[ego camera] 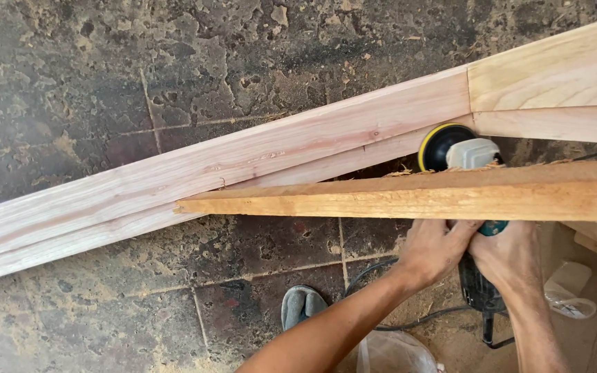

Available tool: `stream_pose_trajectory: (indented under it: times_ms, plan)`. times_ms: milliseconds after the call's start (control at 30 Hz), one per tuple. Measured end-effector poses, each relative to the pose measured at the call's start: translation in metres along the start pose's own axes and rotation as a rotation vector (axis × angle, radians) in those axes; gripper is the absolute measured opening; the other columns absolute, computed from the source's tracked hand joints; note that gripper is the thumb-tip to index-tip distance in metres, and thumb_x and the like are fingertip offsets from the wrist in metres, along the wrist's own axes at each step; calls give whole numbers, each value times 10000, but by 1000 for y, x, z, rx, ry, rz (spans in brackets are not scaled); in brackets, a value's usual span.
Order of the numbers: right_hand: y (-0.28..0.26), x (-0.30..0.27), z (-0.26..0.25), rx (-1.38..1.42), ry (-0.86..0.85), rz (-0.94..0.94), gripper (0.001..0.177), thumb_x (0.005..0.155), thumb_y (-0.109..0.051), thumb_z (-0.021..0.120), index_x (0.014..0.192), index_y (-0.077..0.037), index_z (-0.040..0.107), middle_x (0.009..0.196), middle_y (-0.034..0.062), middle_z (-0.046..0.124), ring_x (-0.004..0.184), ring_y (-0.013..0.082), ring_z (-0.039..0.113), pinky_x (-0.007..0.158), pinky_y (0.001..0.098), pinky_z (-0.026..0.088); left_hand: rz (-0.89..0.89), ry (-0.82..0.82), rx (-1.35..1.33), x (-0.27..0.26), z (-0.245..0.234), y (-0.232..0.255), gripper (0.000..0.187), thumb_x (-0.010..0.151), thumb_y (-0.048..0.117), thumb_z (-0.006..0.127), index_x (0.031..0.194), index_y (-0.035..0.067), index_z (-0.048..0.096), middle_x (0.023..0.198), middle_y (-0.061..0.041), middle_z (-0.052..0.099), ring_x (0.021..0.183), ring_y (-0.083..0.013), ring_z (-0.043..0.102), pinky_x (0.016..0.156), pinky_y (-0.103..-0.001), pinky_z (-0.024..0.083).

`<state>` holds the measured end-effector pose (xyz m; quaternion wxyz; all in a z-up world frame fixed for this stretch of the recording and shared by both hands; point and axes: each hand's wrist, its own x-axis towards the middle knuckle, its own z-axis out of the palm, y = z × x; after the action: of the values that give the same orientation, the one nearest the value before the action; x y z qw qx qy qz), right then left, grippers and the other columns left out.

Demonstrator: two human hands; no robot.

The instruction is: Sanding wooden planks using a power sander

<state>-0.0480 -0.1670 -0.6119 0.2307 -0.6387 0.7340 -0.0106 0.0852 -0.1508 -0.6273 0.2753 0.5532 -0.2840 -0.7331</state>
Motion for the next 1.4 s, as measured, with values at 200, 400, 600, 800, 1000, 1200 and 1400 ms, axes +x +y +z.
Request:
stream_pose_trajectory:
  times_ms: [200, 400, 600, 800, 1000, 1200, 1400]
  plan:
    - [7, 4, 2, 8, 107, -195, 644, 766, -191, 676, 1351, 75, 633, 1387, 316, 631, 1275, 489, 547, 1074, 521, 390, 36, 2, 11, 4, 6, -1, 864, 798, 709, 294, 1452, 185, 505, 1507, -134, 545, 1363, -391, 501, 1062, -479, 401]
    - [-26, -16, 14, 154, -92, 106, 568, 808, -225, 764, 1302, 12, 613, 1201, 224, 683, 1059, 370, 640, 898, 469, 498, -26, 54, 67, -14, -12, -16, 829, 816, 745, 300, 1110, 43, 628, 1115, -215, 708, 1010, -402, 666, 827, -491, 495]
    - [-55, -54, 49, 27, -220, 203, 640, 745, -270, 838, 1272, -33, 562, 1056, 209, 726, 866, 384, 697, 705, 499, 555, -4, 128, -69, -63, -45, -57, 833, 846, 764, 326, 1145, 38, 605, 899, -112, 722, 715, -216, 668, 641, -385, 556]
    - [-96, -80, 63, -24, -409, 142, 674, 764, -278, 780, 1343, -92, 490, 1048, 197, 747, 883, 420, 726, 710, 522, 595, 78, 307, -198, -97, -70, -92, 754, 903, 676, 416, 1224, 36, 654, 1102, -122, 753, 949, -182, 671, 804, -350, 560]
    - [-72, -66, 59, -51, -343, 173, 595, 802, -256, 783, 1299, -74, 511, 928, 153, 754, 730, 336, 733, 606, 462, 609, 63, 259, -159, -81, -59, -71, 843, 844, 772, 375, 1181, 50, 652, 1024, -103, 727, 877, -175, 640, 738, -358, 529]
    - [-39, -38, 26, 69, -143, 292, 711, 754, -361, 839, 1310, -35, 537, 1093, 250, 702, 891, 424, 684, 731, 524, 534, -2, 70, 32, -34, -24, -35, 724, 851, 735, 323, 983, 87, 618, 906, -132, 738, 745, -284, 686, 682, -444, 518]
    - [-10, -14, 7, 61, -85, 328, 502, 840, -319, 734, 1197, 9, 604, 989, 252, 663, 871, 425, 620, 717, 513, 486, 43, -9, 93, -7, -3, -13, 764, 871, 701, 264, 1066, 63, 634, 1012, -190, 732, 955, -427, 693, 802, -498, 477]
